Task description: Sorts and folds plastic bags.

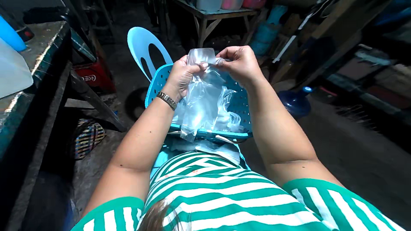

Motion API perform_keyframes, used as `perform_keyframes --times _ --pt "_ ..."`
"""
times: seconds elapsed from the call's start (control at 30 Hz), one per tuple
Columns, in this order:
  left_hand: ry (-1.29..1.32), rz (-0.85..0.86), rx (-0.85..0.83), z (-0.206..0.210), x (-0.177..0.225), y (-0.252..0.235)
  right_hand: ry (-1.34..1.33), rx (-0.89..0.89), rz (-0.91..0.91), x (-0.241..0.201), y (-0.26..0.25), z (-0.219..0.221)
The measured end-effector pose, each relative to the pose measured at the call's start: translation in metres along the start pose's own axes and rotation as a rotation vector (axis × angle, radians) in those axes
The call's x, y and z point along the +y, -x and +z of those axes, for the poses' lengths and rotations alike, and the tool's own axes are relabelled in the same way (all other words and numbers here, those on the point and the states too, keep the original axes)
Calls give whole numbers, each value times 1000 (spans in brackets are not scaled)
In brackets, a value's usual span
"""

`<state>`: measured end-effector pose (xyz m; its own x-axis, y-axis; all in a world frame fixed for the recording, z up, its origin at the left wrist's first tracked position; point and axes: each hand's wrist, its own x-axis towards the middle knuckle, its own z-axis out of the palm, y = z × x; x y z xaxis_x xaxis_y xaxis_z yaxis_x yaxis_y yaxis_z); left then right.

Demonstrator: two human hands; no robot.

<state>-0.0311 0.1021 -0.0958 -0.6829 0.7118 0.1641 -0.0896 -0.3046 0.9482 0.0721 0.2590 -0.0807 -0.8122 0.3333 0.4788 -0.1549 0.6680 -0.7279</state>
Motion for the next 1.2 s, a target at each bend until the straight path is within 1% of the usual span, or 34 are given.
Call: perform_keyframes --times 0.07,0.17,0.23,0.37,0.47,0.53,0.6,0.67,0.7,0.77,0.83,0.87,0.9,0.97,1.03,1.07,1.13,1.2 --pt "38 -41 -32 0 2 2 -80 -23 0 1 1 1" --pt "130 -68 16 4 5 4 -284 -9 18 4 2 3" --pt "154 -39 48 3 4 1 -386 26 62 5 1 2" --pt "127 75 43 1 -1 -2 -357 89 127 7 1 5" --pt "51 34 44 3 3 4 -343 98 144 6 1 8" --pt "61 -2 26 3 4 5 -317 74 158 6 1 10" --pt "76 -11 -22 3 4 6 -291 66 164 8 0 13" --pt "60 -24 -111 3 7 10 -355 82 189 8 -1 13" --pt "74 -23 -164 2 8 12 -439 87 213 6 -1 12" --pt "166 13 -282 -3 7 13 -719 82 266 1 1 12" --pt "256 62 -335 -7 6 14 -1000 28 306 -5 4 12" --pt "307 86 -340 -8 5 14 -1088 -1 322 -5 4 12" --pt "344 111 -341 -9 4 13 -1121 -32 330 -5 5 13" --pt "409 120 -334 -10 4 10 -1047 -148 309 -3 5 15" --pt "482 87 -332 -9 4 5 -818 -378 227 2 10 10" --pt "464 84 -306 -9 4 4 -739 -439 190 0 14 10" --pt "424 69 -233 -8 5 2 -693 -566 162 1 14 5" --pt "390 33 -186 -9 8 2 -760 -574 72 8 15 0"
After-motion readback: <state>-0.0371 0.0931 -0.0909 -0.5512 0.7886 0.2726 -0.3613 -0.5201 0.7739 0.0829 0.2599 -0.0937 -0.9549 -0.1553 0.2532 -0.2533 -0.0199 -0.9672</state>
